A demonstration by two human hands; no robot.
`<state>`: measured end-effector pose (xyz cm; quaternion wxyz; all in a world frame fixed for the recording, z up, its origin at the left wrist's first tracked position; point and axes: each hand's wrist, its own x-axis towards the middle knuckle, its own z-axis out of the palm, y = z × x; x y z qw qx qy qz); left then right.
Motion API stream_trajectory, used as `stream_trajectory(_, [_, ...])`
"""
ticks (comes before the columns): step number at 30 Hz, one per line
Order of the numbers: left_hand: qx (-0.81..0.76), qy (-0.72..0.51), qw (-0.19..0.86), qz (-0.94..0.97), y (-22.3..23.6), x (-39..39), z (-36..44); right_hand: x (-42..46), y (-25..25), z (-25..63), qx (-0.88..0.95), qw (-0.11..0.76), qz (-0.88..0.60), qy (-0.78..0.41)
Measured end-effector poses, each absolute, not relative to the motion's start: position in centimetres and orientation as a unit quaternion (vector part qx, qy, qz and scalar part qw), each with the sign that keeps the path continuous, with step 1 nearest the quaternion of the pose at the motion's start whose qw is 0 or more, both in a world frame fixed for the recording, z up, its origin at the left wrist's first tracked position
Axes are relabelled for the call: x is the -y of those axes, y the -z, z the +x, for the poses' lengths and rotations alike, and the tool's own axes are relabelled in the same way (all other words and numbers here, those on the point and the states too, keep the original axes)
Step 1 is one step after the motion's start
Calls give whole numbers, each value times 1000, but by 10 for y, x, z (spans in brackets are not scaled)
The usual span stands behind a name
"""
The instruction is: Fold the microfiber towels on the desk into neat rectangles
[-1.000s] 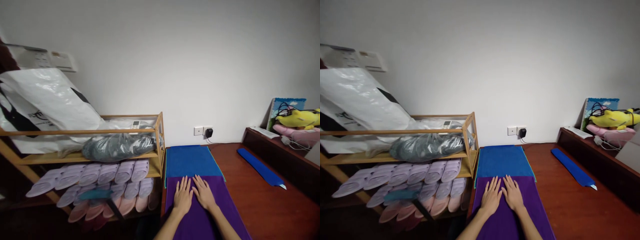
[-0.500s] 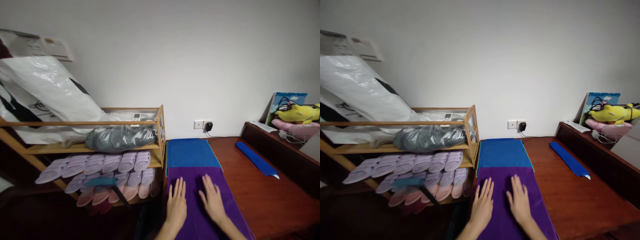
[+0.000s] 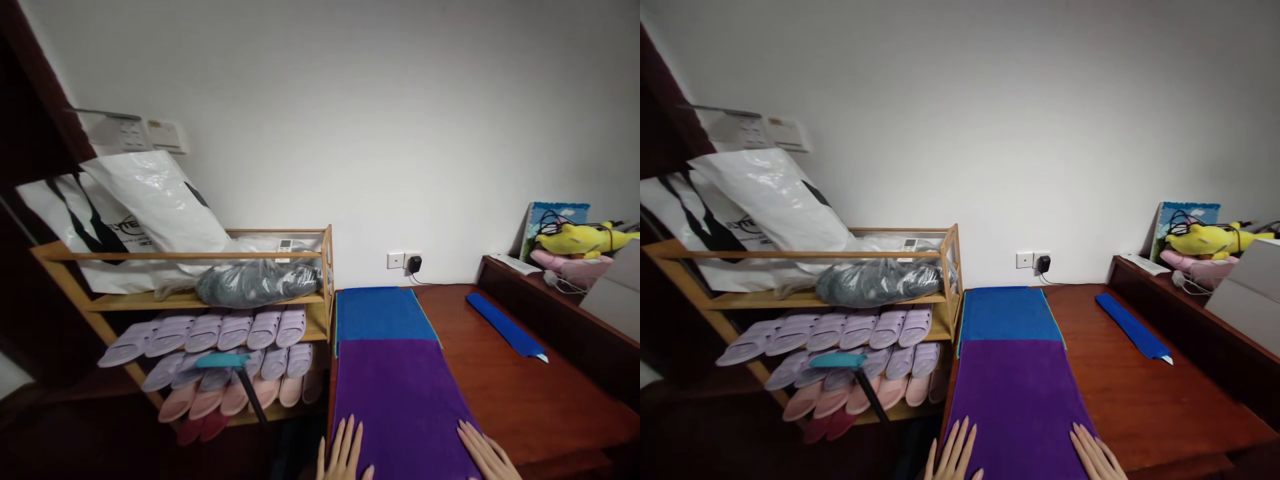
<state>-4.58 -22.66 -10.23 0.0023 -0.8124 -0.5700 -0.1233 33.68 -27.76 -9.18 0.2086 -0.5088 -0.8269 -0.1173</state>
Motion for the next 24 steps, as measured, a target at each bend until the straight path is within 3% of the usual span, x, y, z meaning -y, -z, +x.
stream_trajectory(4, [549,115,-4,-828,86,223,-44,265,69,348,750,221,-619,78])
stream_trajectory(9, [559,177,22,-810,21,187,-15,190,18,305,715,253,-650,52])
stream_trajectory(15, [558,181,12,-810,-33,120,19,99,32,256,683,216,-697,-40])
stream_trajectory(19, [585,180,31,-790,-21,85,20,74,53,255,672,206,-710,-46])
stream_trajectory(24, [609,116,1,-784,38,66,9,75,73,263,667,152,-729,-36])
